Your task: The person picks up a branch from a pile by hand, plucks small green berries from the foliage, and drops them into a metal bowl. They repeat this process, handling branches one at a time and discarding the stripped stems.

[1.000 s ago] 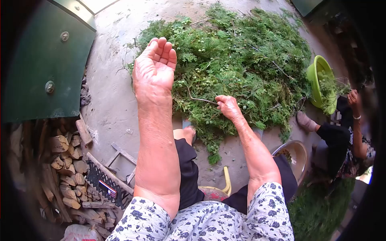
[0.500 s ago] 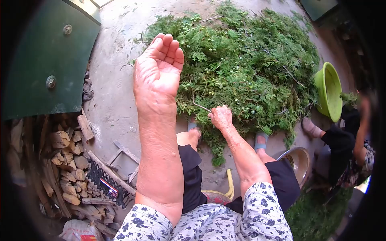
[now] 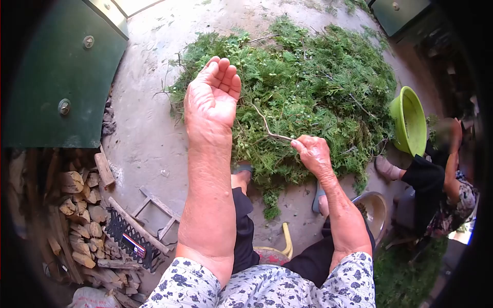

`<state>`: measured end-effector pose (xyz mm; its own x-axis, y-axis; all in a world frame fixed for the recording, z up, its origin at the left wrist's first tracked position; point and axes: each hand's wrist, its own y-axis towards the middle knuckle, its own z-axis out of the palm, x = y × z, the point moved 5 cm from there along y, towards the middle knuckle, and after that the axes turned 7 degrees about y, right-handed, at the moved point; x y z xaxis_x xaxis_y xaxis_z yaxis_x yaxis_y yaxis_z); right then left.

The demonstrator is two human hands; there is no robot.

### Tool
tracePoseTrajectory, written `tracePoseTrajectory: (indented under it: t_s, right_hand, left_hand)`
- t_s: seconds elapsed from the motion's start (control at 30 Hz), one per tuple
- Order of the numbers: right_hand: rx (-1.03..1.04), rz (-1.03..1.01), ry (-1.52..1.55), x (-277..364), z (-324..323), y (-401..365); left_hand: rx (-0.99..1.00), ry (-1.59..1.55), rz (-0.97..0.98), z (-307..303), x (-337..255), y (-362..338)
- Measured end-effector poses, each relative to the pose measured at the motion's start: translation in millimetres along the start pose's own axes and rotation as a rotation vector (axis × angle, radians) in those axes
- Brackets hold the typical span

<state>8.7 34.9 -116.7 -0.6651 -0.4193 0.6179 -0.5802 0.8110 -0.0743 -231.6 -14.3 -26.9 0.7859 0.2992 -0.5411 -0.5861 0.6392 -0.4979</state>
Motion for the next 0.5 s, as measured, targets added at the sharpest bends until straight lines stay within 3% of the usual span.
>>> tracePoseTrajectory:
  t_s: [0.4,0.5]
  right_hand:
    - [-0.16,0.04,0.053,19.1,-180.6,-81.0]
    - [-0.308,0.198,0.109,2.7,-208.4,-101.5]
  left_hand:
    - [0.014,0.039,-0.032,8.9,18.0,-4.3]
    - [0.047,0.068,-0.043,14.1,28.9,-9.4]
